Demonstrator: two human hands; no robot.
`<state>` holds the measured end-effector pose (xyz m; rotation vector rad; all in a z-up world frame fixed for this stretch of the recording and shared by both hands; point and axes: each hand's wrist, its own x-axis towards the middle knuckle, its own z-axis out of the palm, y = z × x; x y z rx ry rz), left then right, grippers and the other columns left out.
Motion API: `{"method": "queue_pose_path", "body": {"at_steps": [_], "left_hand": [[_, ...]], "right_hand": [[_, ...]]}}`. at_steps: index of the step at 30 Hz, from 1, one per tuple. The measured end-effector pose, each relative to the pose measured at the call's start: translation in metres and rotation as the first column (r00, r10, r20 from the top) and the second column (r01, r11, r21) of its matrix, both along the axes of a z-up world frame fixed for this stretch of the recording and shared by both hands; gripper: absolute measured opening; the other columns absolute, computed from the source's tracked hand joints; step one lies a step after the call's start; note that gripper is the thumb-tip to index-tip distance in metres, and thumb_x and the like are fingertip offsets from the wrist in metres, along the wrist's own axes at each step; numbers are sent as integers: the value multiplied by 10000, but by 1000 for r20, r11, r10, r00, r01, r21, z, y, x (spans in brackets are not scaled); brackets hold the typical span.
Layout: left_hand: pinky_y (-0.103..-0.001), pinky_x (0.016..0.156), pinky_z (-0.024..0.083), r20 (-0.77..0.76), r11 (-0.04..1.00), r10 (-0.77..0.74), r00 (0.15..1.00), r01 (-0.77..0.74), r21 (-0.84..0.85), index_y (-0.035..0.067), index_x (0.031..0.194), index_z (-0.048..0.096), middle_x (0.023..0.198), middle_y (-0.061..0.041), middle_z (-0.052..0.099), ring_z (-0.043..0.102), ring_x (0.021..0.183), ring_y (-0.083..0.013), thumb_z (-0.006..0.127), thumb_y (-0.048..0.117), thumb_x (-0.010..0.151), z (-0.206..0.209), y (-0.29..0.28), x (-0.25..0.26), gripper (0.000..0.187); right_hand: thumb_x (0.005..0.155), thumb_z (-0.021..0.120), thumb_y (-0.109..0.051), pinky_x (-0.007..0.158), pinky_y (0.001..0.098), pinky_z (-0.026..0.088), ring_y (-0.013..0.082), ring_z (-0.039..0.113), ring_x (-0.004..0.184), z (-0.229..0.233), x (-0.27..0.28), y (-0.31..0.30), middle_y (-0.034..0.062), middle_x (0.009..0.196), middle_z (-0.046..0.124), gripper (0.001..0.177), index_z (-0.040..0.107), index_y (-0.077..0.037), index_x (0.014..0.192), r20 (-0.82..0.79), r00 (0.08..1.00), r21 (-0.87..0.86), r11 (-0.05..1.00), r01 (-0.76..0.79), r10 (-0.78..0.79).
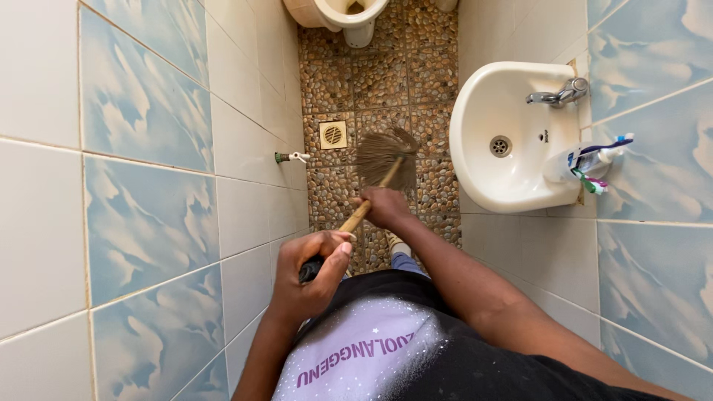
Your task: The person sweeps the stone floor of a small bathroom using a broom, moving the tool around the toilet and sink toward the floor drain.
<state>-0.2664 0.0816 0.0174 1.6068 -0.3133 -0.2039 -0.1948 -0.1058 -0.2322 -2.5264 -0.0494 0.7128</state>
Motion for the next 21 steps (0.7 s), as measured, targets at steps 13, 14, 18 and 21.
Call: {"method": "queue_pose_path", "body": {"at_steps": [13,14,18,21], "left_hand": [[-362,964,578,-10,997,-72,997,71,-7,32,655,502,651,-11,537,570,670,-110,641,-27,955,-60,12,-13,337],[-350,902,584,-16,1000,16,1000,-16,-12,26,642,508,671,-21,581,633,730,-119,651,-33,915,-54,17,-17,314],[-341,885,600,39,992,99,994,-102,81,20,601,542,588,-39,569,625,614,-134,634,-75,899,-16,50,-30,326],[-327,852,573,80,972,162,983,-173,156,3,629,508,633,-58,597,642,647,-142,627,-88,864,8,72,-39,279]], "right_hand": [[1023,606,-382,733,488,527,298,640,799,-37,-25,-29,137,953,706,320,723,-108,906,62,994,-17,995,94,-93],[1011,595,-372,728,437,568,255,671,771,-37,-27,-15,115,935,720,292,723,-135,898,9,991,73,988,133,-134],[993,609,-388,656,436,573,233,685,729,-37,-26,49,77,901,710,284,665,-151,847,-52,989,183,972,145,-137],[972,657,-375,692,471,553,298,677,748,-50,-30,96,116,865,697,308,662,-118,803,193,979,284,959,9,-66]]}}
